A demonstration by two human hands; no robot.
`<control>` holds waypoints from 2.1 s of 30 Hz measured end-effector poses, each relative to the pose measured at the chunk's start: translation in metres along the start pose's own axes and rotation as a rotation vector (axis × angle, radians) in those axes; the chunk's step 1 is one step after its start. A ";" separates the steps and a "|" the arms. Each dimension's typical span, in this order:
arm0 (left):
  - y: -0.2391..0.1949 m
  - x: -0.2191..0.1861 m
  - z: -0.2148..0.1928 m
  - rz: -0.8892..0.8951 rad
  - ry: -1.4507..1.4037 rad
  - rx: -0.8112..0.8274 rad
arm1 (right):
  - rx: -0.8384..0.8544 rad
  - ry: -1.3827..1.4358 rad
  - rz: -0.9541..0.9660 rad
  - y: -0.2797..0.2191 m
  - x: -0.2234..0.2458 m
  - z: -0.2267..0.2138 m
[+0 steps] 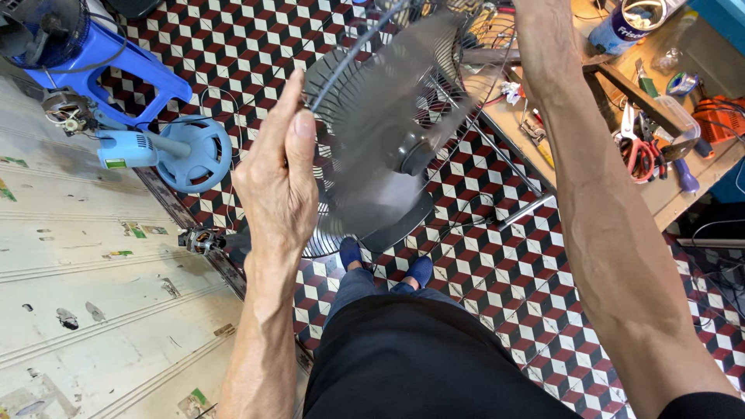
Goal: The person tests a standing fan by plugging it in, using a remote control to change its speed, and measuring its power consumption with a clamp meter. They repeatedly turn the fan on and off and observe the meter readings.
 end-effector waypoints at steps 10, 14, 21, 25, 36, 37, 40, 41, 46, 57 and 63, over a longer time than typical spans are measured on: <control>-0.026 -0.008 0.007 -0.040 0.082 0.039 | 0.033 0.346 0.156 -0.024 -0.010 -0.002; -0.037 -0.019 0.011 0.083 0.088 0.002 | 0.039 0.416 0.115 -0.033 -0.018 -0.007; -0.039 -0.014 0.007 0.036 0.045 0.016 | 0.082 0.473 0.073 -0.038 -0.026 -0.004; -0.041 -0.015 0.008 0.040 0.031 0.009 | 0.097 0.555 0.049 -0.039 -0.027 -0.004; -0.046 -0.017 0.010 0.011 0.055 0.026 | -0.031 -0.172 -0.249 -0.048 -0.049 -0.019; -0.045 -0.019 0.010 0.058 0.038 0.014 | -0.031 -0.105 -0.216 -0.047 -0.051 -0.020; -0.051 -0.021 0.011 0.048 0.044 0.026 | -0.022 0.099 -0.101 -0.053 -0.057 -0.013; -0.053 -0.022 0.012 0.072 0.040 0.035 | -0.013 0.214 -0.028 -0.053 -0.062 -0.010; -0.036 -0.021 0.011 0.182 0.104 0.046 | 0.119 0.278 0.513 -0.057 -0.101 -0.004; -0.024 -0.055 0.000 0.205 -0.025 -0.032 | -0.338 0.388 0.571 -0.239 -0.100 -0.082; -0.062 -0.106 0.076 0.298 -0.347 0.340 | -0.191 0.426 0.880 -0.313 -0.197 -0.098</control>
Point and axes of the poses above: each hand's wrist, its own y-axis towards the middle knuckle, its own z-axis out of the palm, x = y × z, the point moved 4 cm from there along y, towards the middle knuckle, and after that the axes turned 4 degrees about z, right-handed, at the moved point
